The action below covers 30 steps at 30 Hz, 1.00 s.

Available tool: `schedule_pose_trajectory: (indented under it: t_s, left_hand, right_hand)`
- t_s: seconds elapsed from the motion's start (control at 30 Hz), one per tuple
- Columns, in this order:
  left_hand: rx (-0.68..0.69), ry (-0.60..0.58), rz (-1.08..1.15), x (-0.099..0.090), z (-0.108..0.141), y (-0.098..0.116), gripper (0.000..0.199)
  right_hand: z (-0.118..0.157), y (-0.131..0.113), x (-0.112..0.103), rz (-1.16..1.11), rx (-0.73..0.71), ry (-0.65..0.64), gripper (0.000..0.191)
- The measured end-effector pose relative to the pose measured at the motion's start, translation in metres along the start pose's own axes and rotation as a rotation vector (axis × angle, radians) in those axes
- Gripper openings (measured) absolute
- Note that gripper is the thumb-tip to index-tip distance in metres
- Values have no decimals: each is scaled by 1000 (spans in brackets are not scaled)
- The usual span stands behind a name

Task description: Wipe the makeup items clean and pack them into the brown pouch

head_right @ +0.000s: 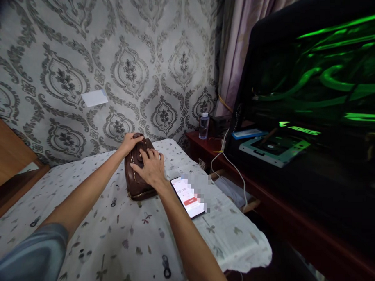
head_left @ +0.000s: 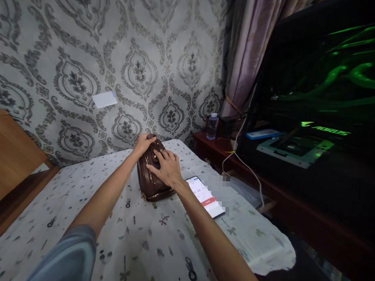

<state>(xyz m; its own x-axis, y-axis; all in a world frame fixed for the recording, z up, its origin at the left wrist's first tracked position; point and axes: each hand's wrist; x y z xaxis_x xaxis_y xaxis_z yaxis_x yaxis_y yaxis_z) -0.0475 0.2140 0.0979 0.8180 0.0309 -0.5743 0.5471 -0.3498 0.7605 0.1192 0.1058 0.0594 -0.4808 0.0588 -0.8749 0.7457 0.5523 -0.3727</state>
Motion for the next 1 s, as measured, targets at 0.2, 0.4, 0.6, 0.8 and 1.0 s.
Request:
schedule_pose_trajectory:
  t_s: [0.2,0.4,0.6,0.8,1.0]
  left_hand:
    - [26,-35,-41,-2,5,0,28]
    - [51,-110,-48,-5,12,1,31]
    - [57,-89,-106,-26,15,-1,23]
    - [-44,-4,-244,-49,27,-11,8]
    - [-71,25,-379,-50,34,-4,12]
  right_hand:
    - [12,-7,18,12,36,108,62]
    - [13,-9,20,12,43,114,61]
    - [21,-9,25,-61,60,159,58]
    - [27,-8,31,-97,56,170,57]
    - [26,-8,31,-114,54,171,56]
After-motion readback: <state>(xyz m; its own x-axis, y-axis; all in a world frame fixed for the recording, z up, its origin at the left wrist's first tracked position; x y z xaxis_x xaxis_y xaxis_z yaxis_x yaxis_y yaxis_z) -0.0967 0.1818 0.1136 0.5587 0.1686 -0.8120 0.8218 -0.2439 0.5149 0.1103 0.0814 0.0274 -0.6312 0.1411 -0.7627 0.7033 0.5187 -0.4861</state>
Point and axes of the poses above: each hand's wrist, its own z-axis away from the middle knuckle, its own x-axis out of the palm, y = z × x, and after that the axes turned 15 degrees about -y, right-handed
